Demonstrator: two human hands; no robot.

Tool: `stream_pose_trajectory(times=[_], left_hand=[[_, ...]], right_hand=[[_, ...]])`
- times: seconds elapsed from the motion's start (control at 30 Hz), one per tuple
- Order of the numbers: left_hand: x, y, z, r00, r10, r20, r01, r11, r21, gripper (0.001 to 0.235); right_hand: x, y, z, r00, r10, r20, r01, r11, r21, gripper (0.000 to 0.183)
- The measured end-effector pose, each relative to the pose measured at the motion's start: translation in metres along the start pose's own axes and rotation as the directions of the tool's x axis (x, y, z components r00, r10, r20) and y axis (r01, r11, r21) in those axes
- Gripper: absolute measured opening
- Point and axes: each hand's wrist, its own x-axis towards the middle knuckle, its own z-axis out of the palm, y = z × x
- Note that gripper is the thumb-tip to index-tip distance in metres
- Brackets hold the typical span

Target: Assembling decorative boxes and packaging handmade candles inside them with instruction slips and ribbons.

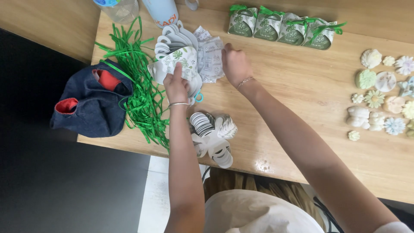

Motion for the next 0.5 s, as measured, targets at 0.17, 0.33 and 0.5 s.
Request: stream_pose_trajectory(times=[0.17,0.33,0.5], left_hand=[[0.0,0.013,-0.017,0.987,-0.104,0.125,0.122,0.982,-0.142,0.044],[0.006,0.026,-0.028,0.954,-0.197,0.228,0.214,0.975,-0.055,0.037],[0.001,0.06,-0.026,0.896,-0.267,0.355,0.25,0.964,0.094,0.029]], right_hand=[[0.008,-0.03,0.016,0.993,-0.021,0.115,0.044,0.98,-0.195,0.024],[0.012,-0.023,0.039,0.978,-0.147,0.151,0.188,0.931,-0.312,0.036],[0.017,-0.004,0.037,0.927,-0.32,0.196,0.374,0.836,-0.402,0.035]])
